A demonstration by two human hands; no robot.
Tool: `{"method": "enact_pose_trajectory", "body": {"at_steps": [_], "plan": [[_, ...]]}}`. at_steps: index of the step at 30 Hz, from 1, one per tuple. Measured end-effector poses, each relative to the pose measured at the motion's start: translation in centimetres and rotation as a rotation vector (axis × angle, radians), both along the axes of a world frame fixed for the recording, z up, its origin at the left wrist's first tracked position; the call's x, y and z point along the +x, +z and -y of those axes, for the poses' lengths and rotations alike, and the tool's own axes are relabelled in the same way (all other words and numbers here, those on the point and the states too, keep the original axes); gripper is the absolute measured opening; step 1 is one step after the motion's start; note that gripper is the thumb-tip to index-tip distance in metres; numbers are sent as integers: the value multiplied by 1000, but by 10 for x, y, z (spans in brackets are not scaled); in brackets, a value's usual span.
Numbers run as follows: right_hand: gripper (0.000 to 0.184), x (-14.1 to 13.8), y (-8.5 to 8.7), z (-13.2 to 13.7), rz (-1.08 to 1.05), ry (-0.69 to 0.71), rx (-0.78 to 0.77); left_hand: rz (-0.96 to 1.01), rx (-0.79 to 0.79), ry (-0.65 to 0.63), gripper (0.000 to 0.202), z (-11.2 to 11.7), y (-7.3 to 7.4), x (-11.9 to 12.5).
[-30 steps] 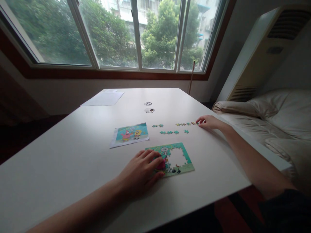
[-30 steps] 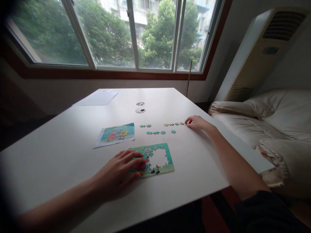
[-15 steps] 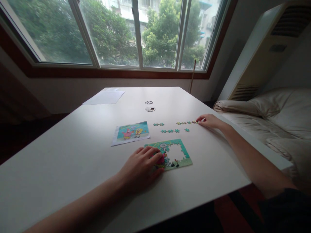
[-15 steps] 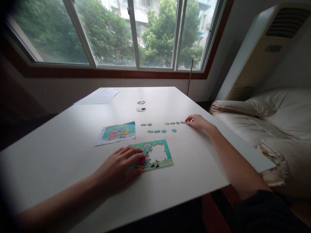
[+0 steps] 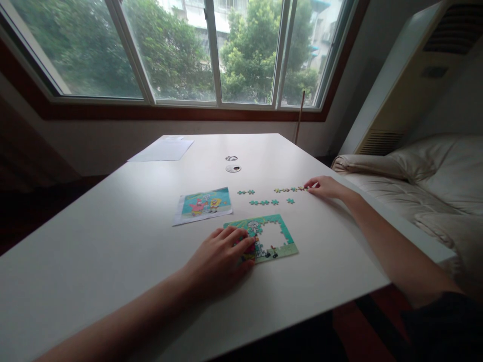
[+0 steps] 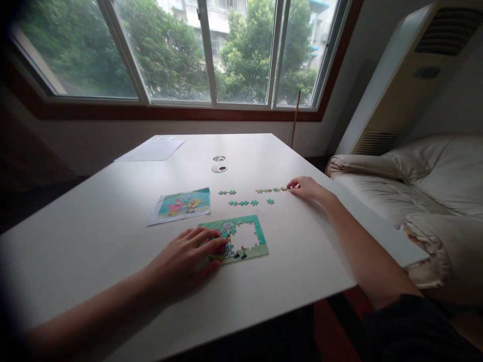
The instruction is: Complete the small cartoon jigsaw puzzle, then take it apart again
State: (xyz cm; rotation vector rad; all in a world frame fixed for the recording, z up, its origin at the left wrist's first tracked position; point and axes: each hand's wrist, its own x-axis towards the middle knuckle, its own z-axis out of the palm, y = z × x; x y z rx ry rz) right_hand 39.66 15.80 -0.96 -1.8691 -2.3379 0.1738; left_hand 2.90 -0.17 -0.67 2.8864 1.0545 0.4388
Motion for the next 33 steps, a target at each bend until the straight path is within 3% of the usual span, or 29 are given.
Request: {"method": "enact_pose_trajectory", "body": {"at_steps": [12, 17, 28, 33], "plan": [[27, 1, 1, 1, 4, 14, -3, 5, 18, -9, 34, -1, -3, 1], [26, -7, 1, 1, -16, 4, 86, 1, 28, -16, 33, -1, -3, 1], [23, -35, -6, 4, -37, 178, 163, -45, 20, -11, 34, -1, -1, 2], [22, -36, -11, 2, -43, 168, 161, -44, 21, -13, 35, -1, -1, 2]]}}
